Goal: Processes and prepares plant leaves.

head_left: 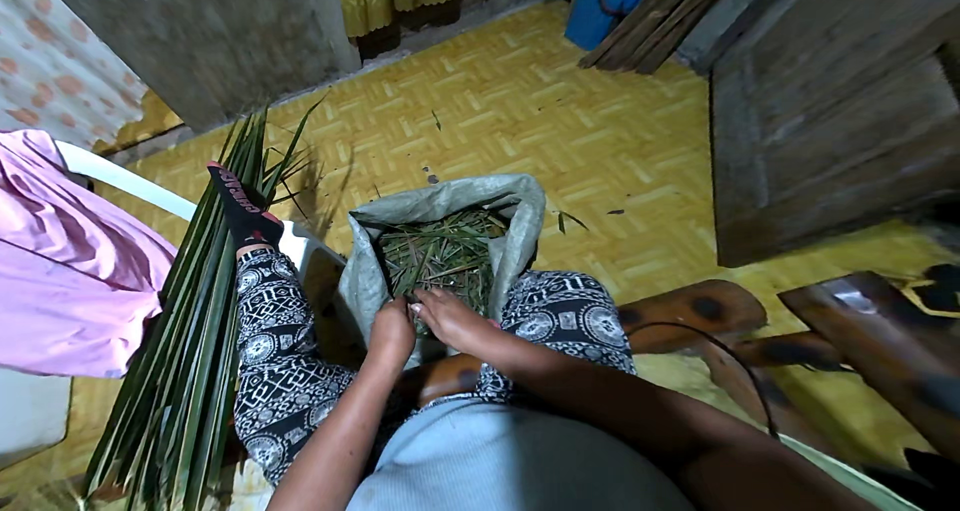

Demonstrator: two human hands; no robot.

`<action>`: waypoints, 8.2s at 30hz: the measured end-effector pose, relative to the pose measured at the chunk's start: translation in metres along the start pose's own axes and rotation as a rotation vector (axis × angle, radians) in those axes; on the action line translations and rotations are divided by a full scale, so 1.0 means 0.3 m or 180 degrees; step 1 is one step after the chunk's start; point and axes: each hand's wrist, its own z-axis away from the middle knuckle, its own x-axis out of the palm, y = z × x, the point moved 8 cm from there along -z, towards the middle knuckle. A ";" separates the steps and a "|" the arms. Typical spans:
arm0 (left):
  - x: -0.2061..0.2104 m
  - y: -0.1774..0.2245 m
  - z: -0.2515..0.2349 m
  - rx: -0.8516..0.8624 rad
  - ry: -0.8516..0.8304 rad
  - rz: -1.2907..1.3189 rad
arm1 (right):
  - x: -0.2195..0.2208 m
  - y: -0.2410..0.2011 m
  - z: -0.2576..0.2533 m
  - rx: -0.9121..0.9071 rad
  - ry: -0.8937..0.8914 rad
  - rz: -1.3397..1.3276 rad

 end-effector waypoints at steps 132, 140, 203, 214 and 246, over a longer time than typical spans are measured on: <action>0.020 -0.039 0.107 0.0083 0.0023 0.0120 | -0.159 0.206 -0.118 0.0869 0.1038 -0.2942; 0.002 -0.060 0.050 0.0034 0.0032 0.0303 | -0.264 0.275 -0.090 0.0865 0.1351 -0.2954; 0.027 0.055 -0.063 0.0102 -0.0026 -0.0002 | -0.343 0.315 -0.165 0.0872 0.1201 0.0078; 0.038 0.024 -0.090 0.0135 -0.0334 0.0971 | -0.125 0.160 -0.087 0.0437 0.0436 -0.1636; 0.024 -0.027 -0.035 -0.0089 -0.0201 0.0682 | -0.159 0.120 -0.051 0.0172 0.0379 -0.1449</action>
